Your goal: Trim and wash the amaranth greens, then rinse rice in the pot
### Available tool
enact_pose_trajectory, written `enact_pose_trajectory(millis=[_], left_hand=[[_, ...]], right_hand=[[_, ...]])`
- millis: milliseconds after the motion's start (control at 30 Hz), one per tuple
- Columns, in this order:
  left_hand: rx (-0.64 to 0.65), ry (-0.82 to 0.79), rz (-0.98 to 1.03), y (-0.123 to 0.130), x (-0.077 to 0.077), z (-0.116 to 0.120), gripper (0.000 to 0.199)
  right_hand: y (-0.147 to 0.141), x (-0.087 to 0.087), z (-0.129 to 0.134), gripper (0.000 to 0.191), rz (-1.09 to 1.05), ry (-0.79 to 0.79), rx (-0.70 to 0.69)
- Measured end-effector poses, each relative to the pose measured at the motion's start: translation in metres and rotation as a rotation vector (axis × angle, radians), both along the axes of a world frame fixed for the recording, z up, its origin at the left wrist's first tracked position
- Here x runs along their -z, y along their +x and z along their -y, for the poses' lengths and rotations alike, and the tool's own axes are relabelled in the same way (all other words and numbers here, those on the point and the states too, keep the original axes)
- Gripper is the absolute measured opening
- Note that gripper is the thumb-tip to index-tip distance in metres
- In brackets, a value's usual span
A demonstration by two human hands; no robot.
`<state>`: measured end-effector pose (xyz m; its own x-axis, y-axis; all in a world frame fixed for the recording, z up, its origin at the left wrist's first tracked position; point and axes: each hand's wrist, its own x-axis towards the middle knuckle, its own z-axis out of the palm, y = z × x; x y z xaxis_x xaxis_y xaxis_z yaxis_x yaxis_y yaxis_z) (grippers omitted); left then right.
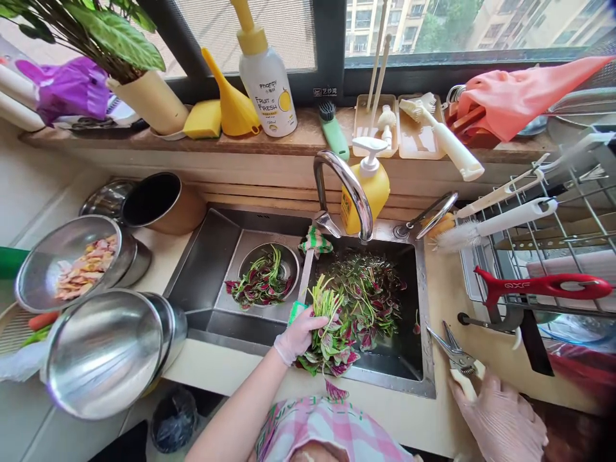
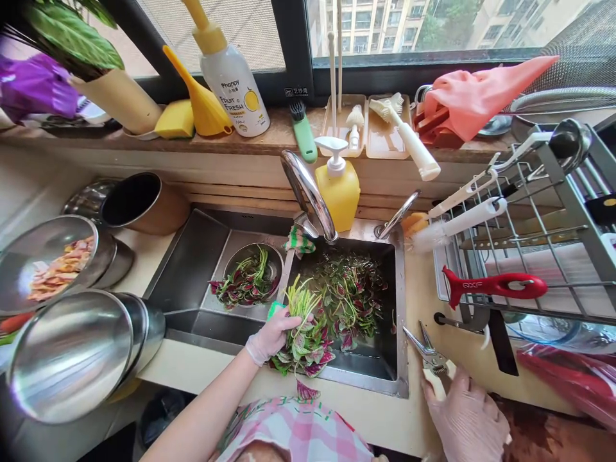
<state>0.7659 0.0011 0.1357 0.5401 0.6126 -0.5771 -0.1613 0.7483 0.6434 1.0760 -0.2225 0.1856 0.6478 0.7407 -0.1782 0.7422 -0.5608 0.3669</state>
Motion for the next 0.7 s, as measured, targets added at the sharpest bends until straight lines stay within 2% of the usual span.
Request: enact_pose_trajectory(millis=[100,167,233,333,400,467,567,700], left_hand=[[0.033,0.02,0.022,0.001,0.0,0.001,0.045],[0.075,0.048,0.038,0.001,-0.001,0.002,0.046],[0.118,0.081,0.054,0.002,-0.002,0.003,0.049],[0.156,0.13,0.06,0.002,-0.002,0.004,0.058],[0.174,0.16,0.061,0.001,-0.001,0.004,0.064],[0.186,0.174,0.061,-0.001,0.0,0.004,0.063],[0.178,0.151,0.053,-0.002,-0.001,0.003,0.057],[0.14,0.117,0.095,-0.002,-0.002,0.003,0.05]], right_hand=[[-0.013,0.0,-0.022,0.067,-0.1,0.19,-0.043],[-0.035,-0.004,-0.06,0.062,-0.35,0.366,-0.106],[-0.064,-0.009,-0.107,0.051,-0.705,0.525,-0.136],[-0.103,-0.015,-0.175,0.039,-1.129,0.581,-0.104],[-0.12,-0.015,-0.205,0.031,-1.281,0.514,-0.109],[-0.127,-0.012,-0.22,0.025,-1.347,0.412,-0.085],[-0.128,-0.004,-0.224,0.022,-1.392,0.343,0.046],[-0.124,-0.001,-0.218,0.023,-1.547,0.506,0.264]])
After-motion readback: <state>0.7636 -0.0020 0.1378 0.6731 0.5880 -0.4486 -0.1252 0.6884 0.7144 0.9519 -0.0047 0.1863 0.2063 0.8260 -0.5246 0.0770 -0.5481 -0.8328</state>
